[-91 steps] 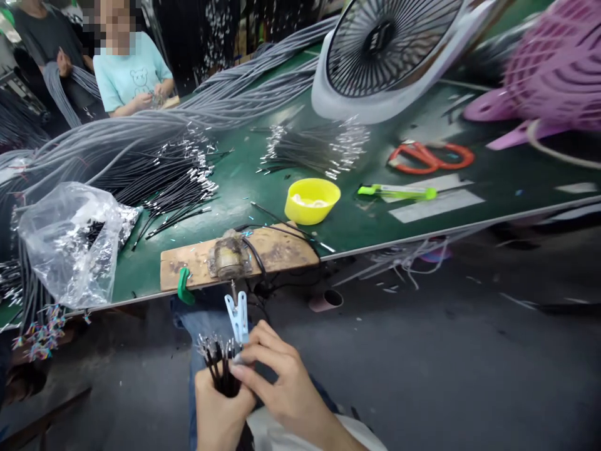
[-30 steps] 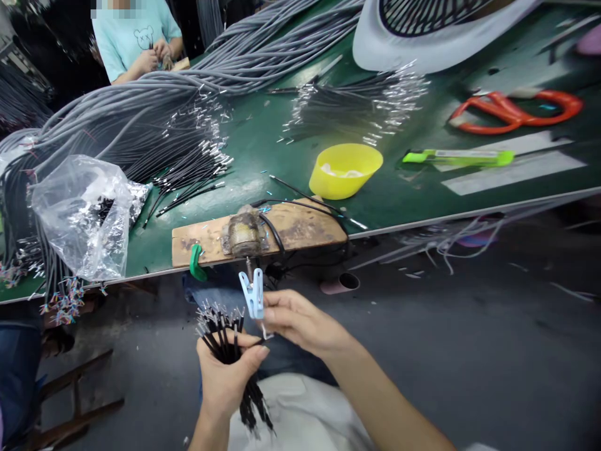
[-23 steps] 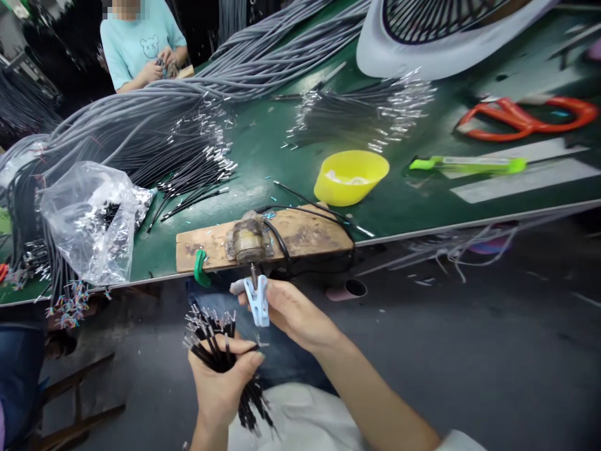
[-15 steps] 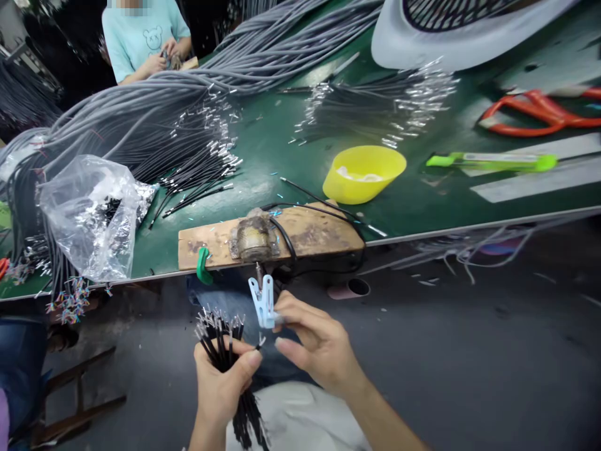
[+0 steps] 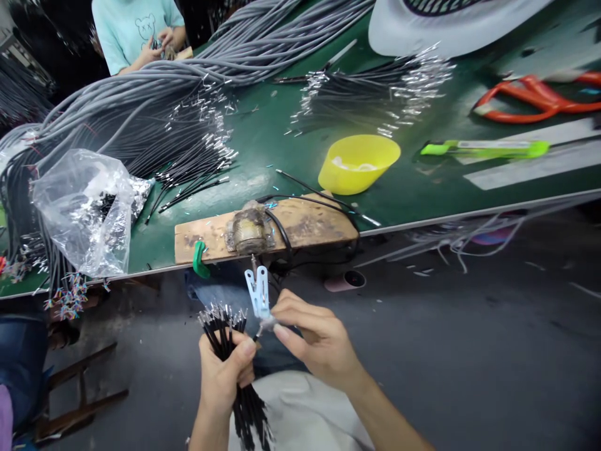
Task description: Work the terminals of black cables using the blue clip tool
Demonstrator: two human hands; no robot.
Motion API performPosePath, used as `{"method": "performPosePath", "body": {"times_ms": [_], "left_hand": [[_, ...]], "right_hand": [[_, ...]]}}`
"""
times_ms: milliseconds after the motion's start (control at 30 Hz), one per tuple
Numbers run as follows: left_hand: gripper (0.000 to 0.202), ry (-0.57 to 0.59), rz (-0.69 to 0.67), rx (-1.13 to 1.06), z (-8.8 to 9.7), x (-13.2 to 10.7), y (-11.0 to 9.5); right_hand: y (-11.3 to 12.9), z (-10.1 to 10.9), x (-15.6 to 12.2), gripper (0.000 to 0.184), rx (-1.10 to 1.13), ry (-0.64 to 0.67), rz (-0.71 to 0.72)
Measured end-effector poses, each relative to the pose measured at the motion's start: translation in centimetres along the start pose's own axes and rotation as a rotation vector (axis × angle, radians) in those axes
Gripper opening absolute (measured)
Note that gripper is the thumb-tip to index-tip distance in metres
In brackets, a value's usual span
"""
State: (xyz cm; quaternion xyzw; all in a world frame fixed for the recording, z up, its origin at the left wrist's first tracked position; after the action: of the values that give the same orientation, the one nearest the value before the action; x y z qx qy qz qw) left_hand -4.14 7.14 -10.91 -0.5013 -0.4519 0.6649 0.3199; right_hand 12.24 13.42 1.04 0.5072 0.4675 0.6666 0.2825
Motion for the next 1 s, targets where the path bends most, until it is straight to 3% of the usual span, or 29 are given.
{"method": "performPosePath", "body": {"times_ms": [133,267,367,467,567,767,1000], "left_hand": [[0.042,0.012,-0.014,0.01,-0.6,0.1,-1.5],[0.032,0.078,-0.106,0.029,-1.2,-0.6,-4.4],[0.027,0.02,-0.206,0.0,-0.6,-1.7,-6.7],[0.021,0.008,-0.245,-0.016,-0.5,-2.3,-8.2],[0.016,-0.005,-0.263,-0.021,-0.7,-2.2,-9.3],[0.012,-0.005,-0.205,-0.004,-1.8,-1.8,-9.8],[0.01,-0.028,-0.176,0.005,-1.7,-2.4,-9.1]], "right_hand": [[-0.2,-0.5,0.1,0.003,0.079,0.075,-0.025],[-2.7,-1.5,0.5,0.02,0.419,0.142,-0.292],[-4.6,-2.0,1.3,0.035,0.681,0.059,-0.527],[-4.9,-2.6,2.9,0.045,0.843,0.006,-0.6],[-4.5,-3.3,3.9,0.041,0.909,-0.014,-0.628],[-4.3,-4.1,3.4,0.037,1.045,-0.056,-0.633],[-7.3,-3.7,1.2,0.044,1.075,-0.137,-0.733]]}}
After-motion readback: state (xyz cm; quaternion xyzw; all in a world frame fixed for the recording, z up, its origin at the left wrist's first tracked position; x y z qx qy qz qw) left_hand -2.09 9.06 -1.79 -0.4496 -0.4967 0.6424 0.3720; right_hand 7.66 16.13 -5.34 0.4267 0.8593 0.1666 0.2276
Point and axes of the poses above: each hand's wrist, its own x-axis towards the middle knuckle, its own z-axis out of the back of the hand, y = z × x, the point moved 8 cm from there along x, towards the middle knuckle, and after that the axes turned 5 degrees about y, right-handed, at the moved point
